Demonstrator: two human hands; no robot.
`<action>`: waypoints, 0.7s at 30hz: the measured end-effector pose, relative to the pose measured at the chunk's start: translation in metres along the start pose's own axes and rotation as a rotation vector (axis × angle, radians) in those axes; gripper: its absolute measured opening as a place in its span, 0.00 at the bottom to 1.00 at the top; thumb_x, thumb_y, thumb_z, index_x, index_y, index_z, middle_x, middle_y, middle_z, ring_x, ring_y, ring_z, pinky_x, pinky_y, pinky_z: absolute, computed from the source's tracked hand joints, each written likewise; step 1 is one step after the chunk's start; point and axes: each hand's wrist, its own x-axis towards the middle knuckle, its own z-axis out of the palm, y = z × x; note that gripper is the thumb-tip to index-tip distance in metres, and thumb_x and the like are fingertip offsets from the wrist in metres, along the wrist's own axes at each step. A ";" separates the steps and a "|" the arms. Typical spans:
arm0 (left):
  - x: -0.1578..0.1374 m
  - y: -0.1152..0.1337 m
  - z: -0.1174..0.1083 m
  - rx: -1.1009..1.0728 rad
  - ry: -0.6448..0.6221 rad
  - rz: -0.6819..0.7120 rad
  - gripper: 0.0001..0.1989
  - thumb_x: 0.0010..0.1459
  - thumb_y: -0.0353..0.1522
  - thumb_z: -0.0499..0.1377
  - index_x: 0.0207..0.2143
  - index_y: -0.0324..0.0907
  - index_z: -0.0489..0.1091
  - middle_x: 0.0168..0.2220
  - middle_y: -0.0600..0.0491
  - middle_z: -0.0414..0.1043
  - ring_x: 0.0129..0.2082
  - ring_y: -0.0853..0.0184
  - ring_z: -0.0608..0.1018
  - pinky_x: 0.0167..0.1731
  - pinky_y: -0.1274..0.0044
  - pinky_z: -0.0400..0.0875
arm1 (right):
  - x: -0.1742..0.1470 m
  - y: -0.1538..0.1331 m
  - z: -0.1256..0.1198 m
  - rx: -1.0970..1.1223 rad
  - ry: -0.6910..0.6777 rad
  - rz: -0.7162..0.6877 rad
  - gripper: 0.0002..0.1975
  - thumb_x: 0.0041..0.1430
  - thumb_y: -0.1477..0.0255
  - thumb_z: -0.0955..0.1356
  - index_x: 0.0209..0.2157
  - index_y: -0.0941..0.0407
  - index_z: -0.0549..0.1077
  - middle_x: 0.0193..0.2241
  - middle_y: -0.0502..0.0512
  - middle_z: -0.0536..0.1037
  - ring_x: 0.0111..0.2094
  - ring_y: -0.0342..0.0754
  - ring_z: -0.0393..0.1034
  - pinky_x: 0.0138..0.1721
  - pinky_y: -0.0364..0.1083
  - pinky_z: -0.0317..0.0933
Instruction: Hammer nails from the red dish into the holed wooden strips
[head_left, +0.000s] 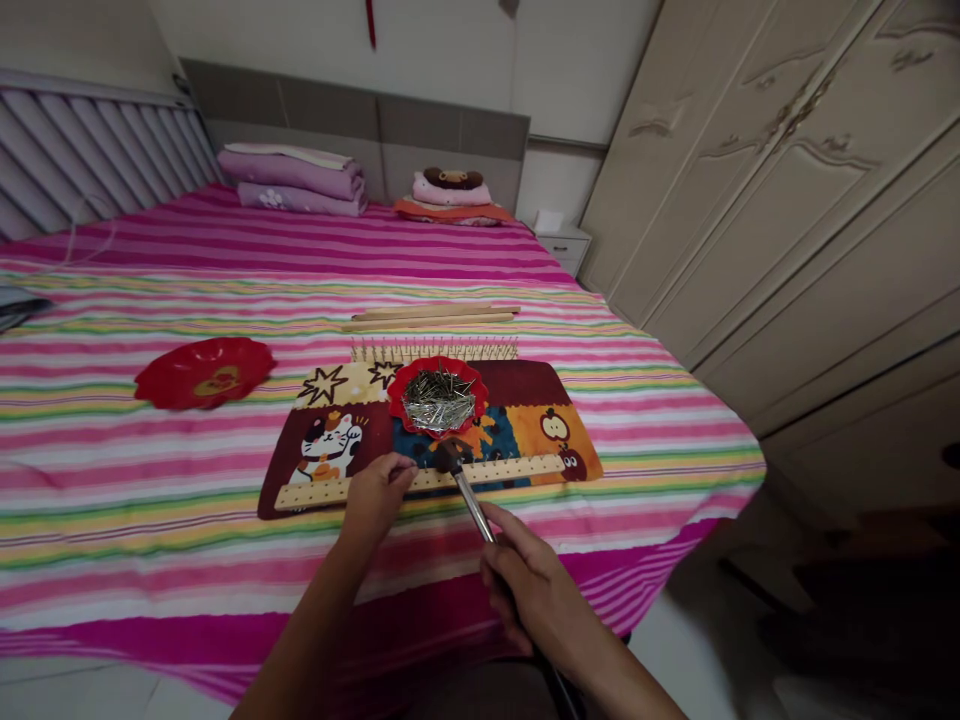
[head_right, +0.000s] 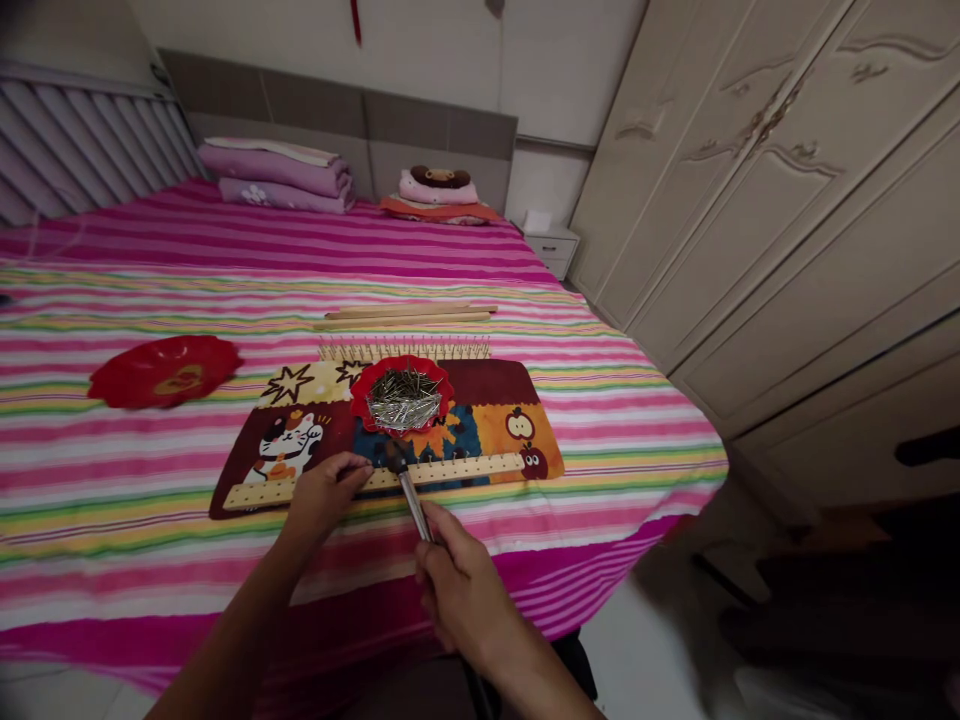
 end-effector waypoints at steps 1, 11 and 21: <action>0.000 0.000 0.000 0.000 0.002 0.002 0.09 0.45 0.39 0.55 0.25 0.45 0.71 0.26 0.57 0.74 0.27 0.69 0.73 0.31 0.78 0.66 | 0.002 -0.004 0.003 -0.012 -0.012 -0.002 0.23 0.59 0.73 0.58 0.56 0.54 0.60 0.19 0.42 0.64 0.11 0.35 0.50 0.07 0.33 0.46; -0.002 -0.001 0.002 0.019 0.001 0.001 0.10 0.46 0.39 0.54 0.23 0.44 0.70 0.24 0.57 0.72 0.26 0.69 0.72 0.30 0.78 0.65 | 0.026 -0.010 0.016 -0.080 -0.101 -0.046 0.24 0.59 0.75 0.58 0.57 0.51 0.60 0.18 0.42 0.63 0.12 0.35 0.51 0.09 0.34 0.47; -0.004 -0.003 -0.006 0.036 -0.050 0.029 0.13 0.47 0.40 0.55 0.33 0.44 0.72 0.30 0.54 0.74 0.29 0.67 0.74 0.32 0.76 0.68 | 0.001 -0.015 0.011 -0.005 -0.013 -0.012 0.22 0.60 0.74 0.58 0.57 0.53 0.60 0.17 0.40 0.60 0.12 0.35 0.50 0.10 0.33 0.44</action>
